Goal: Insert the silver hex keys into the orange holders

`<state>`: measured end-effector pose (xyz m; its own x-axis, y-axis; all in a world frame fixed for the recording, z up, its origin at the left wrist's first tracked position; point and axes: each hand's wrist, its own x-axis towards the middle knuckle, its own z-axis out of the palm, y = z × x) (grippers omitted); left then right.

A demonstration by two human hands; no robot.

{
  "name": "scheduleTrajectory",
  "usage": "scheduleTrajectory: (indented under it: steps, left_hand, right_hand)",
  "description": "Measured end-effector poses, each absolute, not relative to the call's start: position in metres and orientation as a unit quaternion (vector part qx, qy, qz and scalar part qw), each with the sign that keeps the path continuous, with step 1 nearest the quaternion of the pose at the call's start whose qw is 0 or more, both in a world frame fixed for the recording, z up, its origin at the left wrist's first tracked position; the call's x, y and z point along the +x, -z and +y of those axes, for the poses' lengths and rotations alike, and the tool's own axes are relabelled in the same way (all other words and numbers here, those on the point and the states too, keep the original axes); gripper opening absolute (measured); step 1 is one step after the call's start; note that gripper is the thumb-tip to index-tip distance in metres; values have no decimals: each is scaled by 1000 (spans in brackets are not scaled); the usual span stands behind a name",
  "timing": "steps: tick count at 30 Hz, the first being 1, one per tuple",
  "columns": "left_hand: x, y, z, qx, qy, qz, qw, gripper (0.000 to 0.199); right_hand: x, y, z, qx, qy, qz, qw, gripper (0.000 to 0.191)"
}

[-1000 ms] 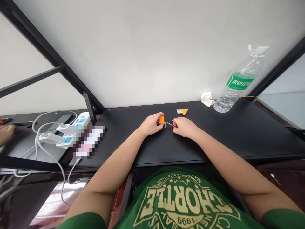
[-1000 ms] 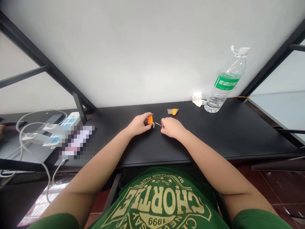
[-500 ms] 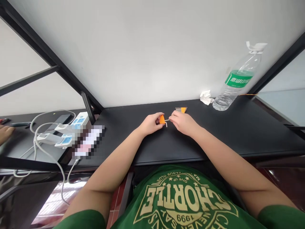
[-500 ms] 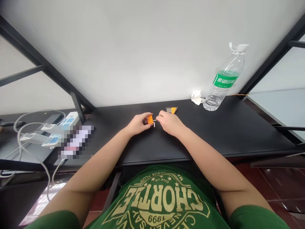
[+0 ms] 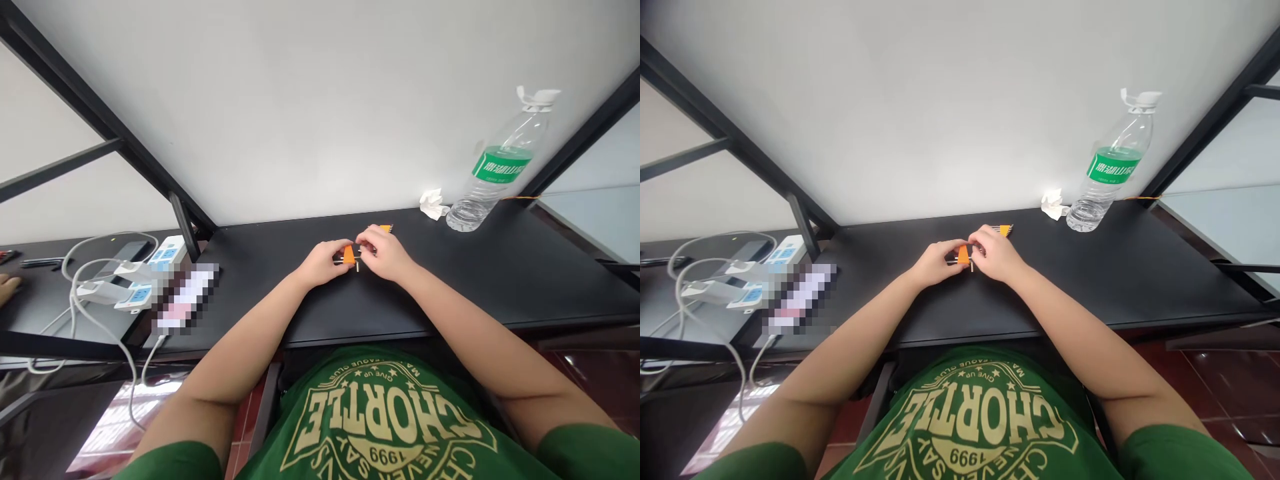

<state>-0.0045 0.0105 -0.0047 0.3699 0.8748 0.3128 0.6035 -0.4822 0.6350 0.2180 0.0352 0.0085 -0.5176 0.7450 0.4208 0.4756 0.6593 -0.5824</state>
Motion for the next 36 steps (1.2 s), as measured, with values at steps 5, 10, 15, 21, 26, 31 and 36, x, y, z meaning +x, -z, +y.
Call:
scheduleTrajectory:
  steps: [5,10,15,21,26,31,36]
  left_hand:
    - [-15,9,14,739,-407,481,238,55]
    - [-11,9,12,741,-417,452,270,57]
    - [-12,10,12,770,-367,461,246,55]
    - [-12,9,14,791,-288,498,207,56]
    - [-13,6,13,789,-268,528,167,51]
    - [-18,7,16,776,-273,538,183,47]
    - [-17,9,16,774,-280,535,189,48]
  right_hand:
    - [240,-9,51,-386,-289,-845,233,19]
    - [227,-5,43,-357,-382,-819,236,24]
    - [217,-2,39,-363,-453,-783,222,23]
    - [218,-2,44,-373,-354,-834,202,25]
    - [233,7,60,-409,-124,-893,142,21]
    - [238,8,65,-409,-51,-908,71,23]
    - [227,-5,50,-436,-73,-897,24,7]
